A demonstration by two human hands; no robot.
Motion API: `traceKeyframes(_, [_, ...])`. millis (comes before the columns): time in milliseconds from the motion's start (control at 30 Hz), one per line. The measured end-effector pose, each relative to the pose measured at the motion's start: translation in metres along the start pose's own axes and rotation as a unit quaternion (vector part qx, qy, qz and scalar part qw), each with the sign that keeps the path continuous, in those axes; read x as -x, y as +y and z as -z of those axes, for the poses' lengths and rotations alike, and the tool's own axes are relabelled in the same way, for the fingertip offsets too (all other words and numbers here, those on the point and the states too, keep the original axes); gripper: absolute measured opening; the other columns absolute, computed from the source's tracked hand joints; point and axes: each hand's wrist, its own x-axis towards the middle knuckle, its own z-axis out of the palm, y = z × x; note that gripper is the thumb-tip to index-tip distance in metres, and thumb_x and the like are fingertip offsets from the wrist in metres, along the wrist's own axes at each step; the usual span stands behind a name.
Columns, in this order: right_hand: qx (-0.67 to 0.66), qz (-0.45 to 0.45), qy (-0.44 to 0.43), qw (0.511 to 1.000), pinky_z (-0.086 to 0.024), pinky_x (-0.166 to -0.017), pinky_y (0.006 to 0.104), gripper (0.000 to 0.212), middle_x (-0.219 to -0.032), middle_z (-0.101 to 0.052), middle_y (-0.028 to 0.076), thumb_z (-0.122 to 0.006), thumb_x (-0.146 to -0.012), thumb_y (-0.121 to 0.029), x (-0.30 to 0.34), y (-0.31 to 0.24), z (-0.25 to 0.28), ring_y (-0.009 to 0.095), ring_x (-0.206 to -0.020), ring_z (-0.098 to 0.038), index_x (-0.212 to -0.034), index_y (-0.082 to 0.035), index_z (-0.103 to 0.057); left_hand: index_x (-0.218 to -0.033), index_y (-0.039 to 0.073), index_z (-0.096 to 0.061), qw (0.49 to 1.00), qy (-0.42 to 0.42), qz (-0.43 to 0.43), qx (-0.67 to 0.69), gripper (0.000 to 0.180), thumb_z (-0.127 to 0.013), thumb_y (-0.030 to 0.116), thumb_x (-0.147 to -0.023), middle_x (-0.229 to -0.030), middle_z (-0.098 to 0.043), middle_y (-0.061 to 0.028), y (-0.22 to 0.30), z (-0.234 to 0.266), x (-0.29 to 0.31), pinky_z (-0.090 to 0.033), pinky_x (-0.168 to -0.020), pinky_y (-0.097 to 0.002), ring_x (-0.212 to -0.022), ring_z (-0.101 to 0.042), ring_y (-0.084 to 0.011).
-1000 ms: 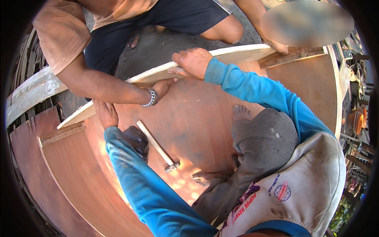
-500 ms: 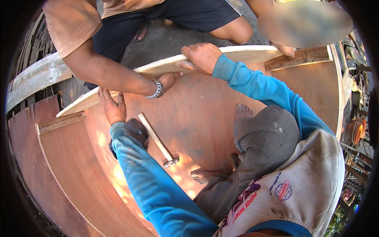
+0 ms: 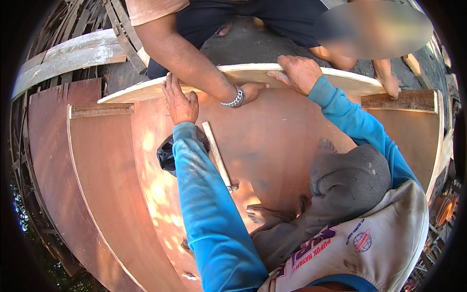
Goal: The person assembles a wooden panel onto a larger wooden frame by hand and with a hammer, positioning the wood while another person assists by holding the structure in place and then hammering nails into the wood.
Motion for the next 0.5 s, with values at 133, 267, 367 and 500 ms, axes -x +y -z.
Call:
traceKeyframes(133, [-0.014,0.002,-0.01,1.0,-0.051,-0.06,0.0422,0.044,-0.073,-0.062,0.015,-0.057,-0.089,-0.046,-0.004,-0.006,-0.002,0.033,-0.069,-0.063,-0.079,-0.004,-0.053,-0.141,0.008,-0.031,1.0,0.004,0.014,-0.003,0.076,-0.065,0.007,-0.072,-0.148,-0.029,-0.0157,-0.004,0.005,0.002,-0.025,-0.111,-0.0492,-0.137,-0.023,-0.0396])
traceKeyframes(267, [0.001,-0.014,-0.019,1.0,-0.051,-0.061,0.0428,0.044,-0.074,-0.062,0.015,-0.057,-0.089,-0.046,0.0,0.004,0.009,0.033,-0.07,-0.063,-0.08,-0.004,-0.054,-0.143,0.006,-0.028,0.999,0.019,0.021,0.023,0.078,-0.065,0.01,-0.075,-0.149,-0.026,-0.0171,0.01,-0.008,0.0,-0.023,-0.112,-0.0483,-0.138,-0.022,-0.0404])
traceKeyframes(367, [-0.012,-0.013,-0.021,1.0,-0.052,-0.061,0.0428,0.045,-0.074,-0.063,0.016,-0.057,-0.088,-0.048,-0.001,0.002,0.001,0.033,-0.069,-0.064,-0.081,-0.004,-0.056,-0.143,0.001,-0.026,0.983,0.105,0.123,0.09,0.076,-0.063,0.014,-0.078,-0.149,-0.022,-0.0229,0.022,-0.034,0.026,-0.02,-0.113,-0.049,-0.138,-0.02,-0.0417])
traceKeyframes(500, [-0.035,0.004,-0.006,0.999,-0.051,-0.061,0.0436,0.044,-0.072,-0.062,0.015,-0.057,-0.088,-0.046,-0.009,-0.016,-0.003,0.034,-0.069,-0.063,-0.079,-0.004,-0.054,-0.142,-0.004,-0.026,0.953,0.056,0.28,0.1,0.073,-0.061,0.021,-0.083,-0.147,-0.022,-0.0281,0.024,-0.107,0.093,-0.018,-0.112,-0.0517,-0.138,-0.02,-0.0425])
